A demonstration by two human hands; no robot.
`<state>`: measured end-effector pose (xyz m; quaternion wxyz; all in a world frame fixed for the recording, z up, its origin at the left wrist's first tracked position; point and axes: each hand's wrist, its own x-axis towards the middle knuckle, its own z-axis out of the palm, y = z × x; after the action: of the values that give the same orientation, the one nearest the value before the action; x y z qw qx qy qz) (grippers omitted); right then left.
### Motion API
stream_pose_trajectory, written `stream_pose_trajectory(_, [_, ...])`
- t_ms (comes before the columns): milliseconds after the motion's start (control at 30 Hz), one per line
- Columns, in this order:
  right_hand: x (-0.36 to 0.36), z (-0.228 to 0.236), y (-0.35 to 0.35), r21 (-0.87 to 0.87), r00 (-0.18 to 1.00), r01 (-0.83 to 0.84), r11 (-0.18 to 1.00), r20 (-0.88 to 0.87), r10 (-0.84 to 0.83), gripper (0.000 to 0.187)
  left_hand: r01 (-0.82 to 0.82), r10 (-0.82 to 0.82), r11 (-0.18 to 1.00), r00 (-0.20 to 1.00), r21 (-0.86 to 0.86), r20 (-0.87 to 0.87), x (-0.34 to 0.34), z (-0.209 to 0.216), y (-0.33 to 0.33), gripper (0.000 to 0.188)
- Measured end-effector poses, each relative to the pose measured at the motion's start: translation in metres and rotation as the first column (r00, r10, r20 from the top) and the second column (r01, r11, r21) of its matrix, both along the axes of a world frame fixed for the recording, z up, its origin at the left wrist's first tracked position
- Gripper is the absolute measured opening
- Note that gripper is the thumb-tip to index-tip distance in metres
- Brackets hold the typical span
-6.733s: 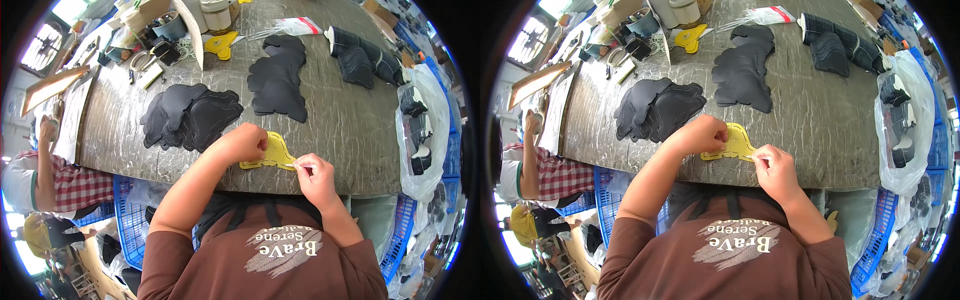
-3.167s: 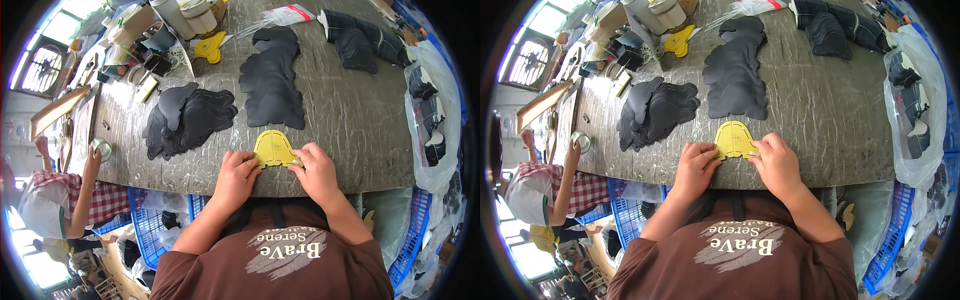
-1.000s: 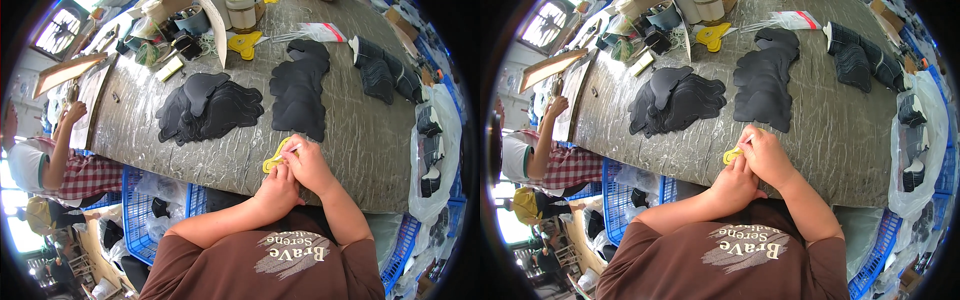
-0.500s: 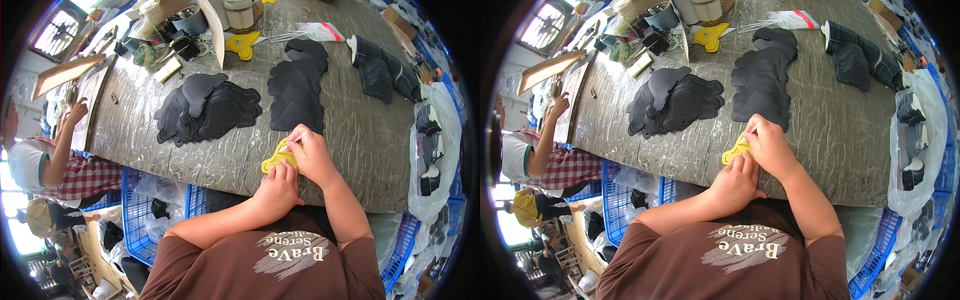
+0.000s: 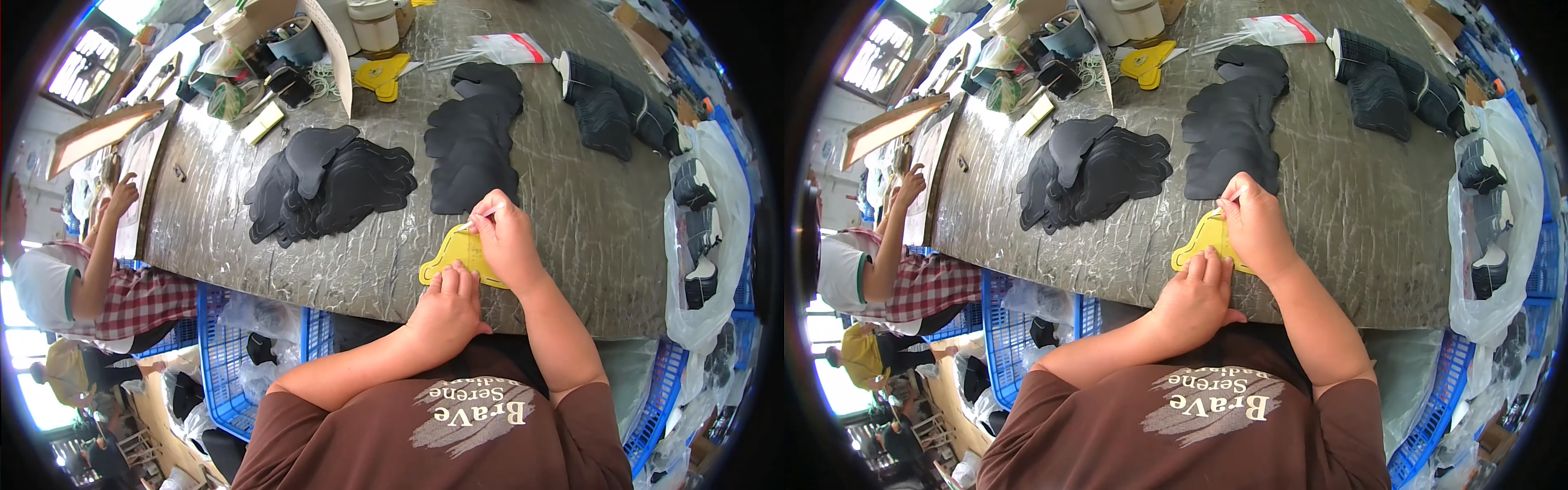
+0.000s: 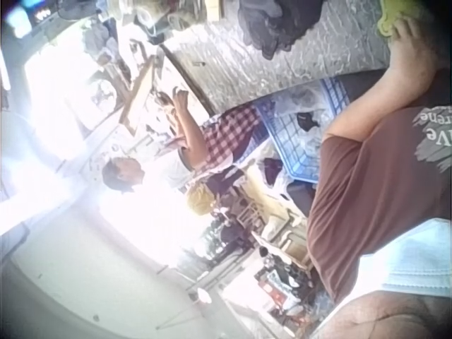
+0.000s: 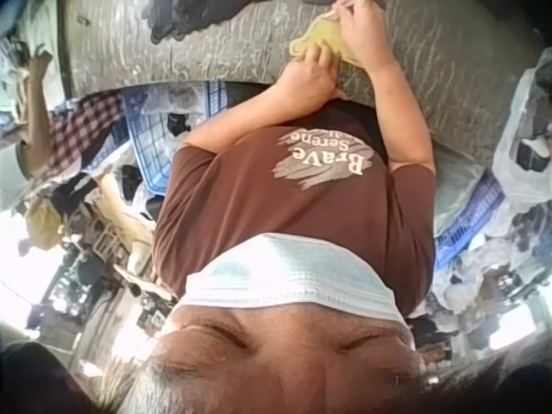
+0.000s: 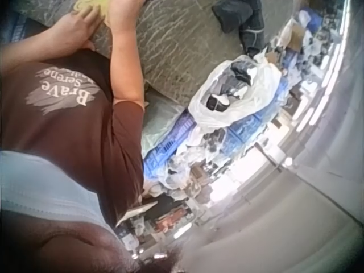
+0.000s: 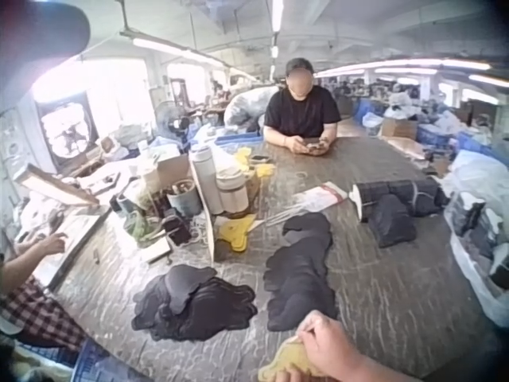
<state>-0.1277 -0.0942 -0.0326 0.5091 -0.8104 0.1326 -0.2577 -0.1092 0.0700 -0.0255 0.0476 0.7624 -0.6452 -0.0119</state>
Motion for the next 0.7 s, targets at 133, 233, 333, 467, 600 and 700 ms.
stream_pose_trajectory(133, [-0.0007,-0.0005,-0.0010,-0.045,0.998,0.067,0.997,-0.014,-0.067,0.013,0.003,-0.003,1.000,1.000,0.007,0.012,0.0002,0.0004,0.0007,0.082])
stream_pose_trajectory(233, [-0.0028,0.0038,-0.0019,0.017,0.995,0.085,0.996,-0.057,-0.084,0.012,0.002,-0.002,1.000,1.000,0.009,0.014,0.0001,0.0008,0.0010,0.082])
stream_pose_trajectory(333, [-0.0043,0.0041,-0.0020,0.021,0.995,0.087,0.996,-0.048,-0.086,0.012,-0.003,0.003,1.000,1.000,0.014,0.006,-0.0003,0.0023,0.0006,0.081])
stream_pose_trajectory(467, [-0.0067,0.0021,-0.0035,-0.008,0.991,0.113,0.994,-0.067,-0.113,0.012,0.000,0.000,1.000,1.000,0.021,0.011,-0.0002,0.0026,0.0003,0.081])
stream_pose_trajectory(600, [-0.0074,0.0031,-0.0042,-0.058,0.995,0.082,0.995,-0.058,-0.086,0.012,-0.003,0.003,1.000,1.000,0.018,0.020,-0.0002,0.0033,0.0004,0.081])
stream_pose_trajectory(700, [-0.0066,0.0025,-0.0052,-0.077,0.994,0.081,0.994,-0.063,-0.086,0.012,-0.002,0.001,0.999,0.999,0.040,0.033,-0.0004,0.0043,0.0001,0.081])
